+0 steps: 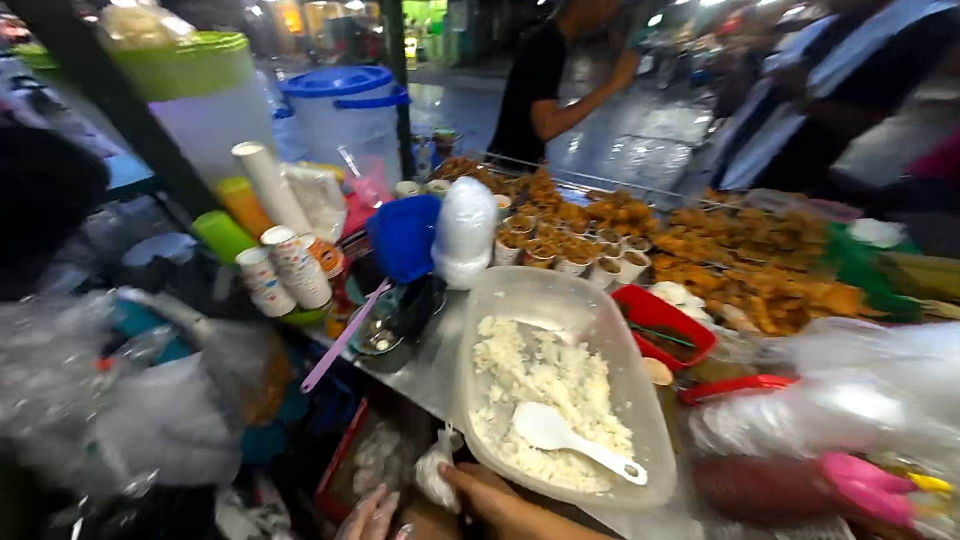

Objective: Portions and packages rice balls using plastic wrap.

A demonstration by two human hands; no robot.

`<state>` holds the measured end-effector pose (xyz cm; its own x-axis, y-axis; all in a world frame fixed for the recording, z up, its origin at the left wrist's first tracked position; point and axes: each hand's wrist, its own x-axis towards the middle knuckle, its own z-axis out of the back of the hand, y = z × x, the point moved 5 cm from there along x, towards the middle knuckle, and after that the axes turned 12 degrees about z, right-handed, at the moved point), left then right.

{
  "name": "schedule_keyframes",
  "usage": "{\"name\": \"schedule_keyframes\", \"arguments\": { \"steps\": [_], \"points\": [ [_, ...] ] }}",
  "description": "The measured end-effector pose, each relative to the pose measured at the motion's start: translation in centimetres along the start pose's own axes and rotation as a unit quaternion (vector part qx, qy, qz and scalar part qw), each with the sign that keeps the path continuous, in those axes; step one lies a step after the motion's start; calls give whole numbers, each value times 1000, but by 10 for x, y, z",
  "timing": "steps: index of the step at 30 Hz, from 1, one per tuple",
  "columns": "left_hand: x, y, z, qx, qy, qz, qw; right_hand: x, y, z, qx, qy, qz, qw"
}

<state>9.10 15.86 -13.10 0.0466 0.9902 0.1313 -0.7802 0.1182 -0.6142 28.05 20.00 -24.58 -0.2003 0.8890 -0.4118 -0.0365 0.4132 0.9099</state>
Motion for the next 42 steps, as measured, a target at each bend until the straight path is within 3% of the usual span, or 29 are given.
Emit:
{"name": "schedule_keyframes", "arguments": {
  "steps": [5,7,9,10,14,17,19,23,25,27,30,31,33,36,38,40,42],
  "points": [
    [-35,13,2,69,41,10,997,-2,-7,5,48,47,-1,998],
    [-49,21,5,128,124,63,982,-9,-9,11,23,65,11,998],
    [-62,28,6,180,244,158,940,-19,-17,21,-26,89,28,995],
    [-70,43,2,203,264,170,928,-23,-24,28,-50,95,36,994],
    [-91,113,-3,251,216,178,927,-44,-51,56,-110,80,35,990],
    [-78,153,9,309,151,212,915,-59,-63,70,-108,51,19,993],
    [-63,170,13,363,166,247,883,-63,-63,73,-106,42,20,993],
    [-51,176,21,387,270,336,815,-70,-53,75,-120,36,39,991],
    [-47,183,21,383,279,331,816,-70,-51,74,-126,38,43,990],
    [-46,201,13,362,279,290,841,-67,-50,70,-143,54,45,987],
    [-53,197,11,303,253,286,873,-56,-34,44,-204,108,52,972],
    [-55,194,13,305,248,297,870,-51,-26,31,-232,133,58,962],
    [-63,186,20,271,190,287,899,-43,-12,1,-292,194,83,933],
    [-92,165,37,125,3,257,958,-38,6,-49,-385,290,154,863],
    [-122,156,43,36,-86,266,960,-33,7,-84,-461,341,231,786],
    [-151,149,43,-23,-103,317,943,-36,8,-122,-528,369,295,705],
    [-175,148,38,-56,-94,357,928,-44,13,-165,-551,434,291,651]
  ]
}}
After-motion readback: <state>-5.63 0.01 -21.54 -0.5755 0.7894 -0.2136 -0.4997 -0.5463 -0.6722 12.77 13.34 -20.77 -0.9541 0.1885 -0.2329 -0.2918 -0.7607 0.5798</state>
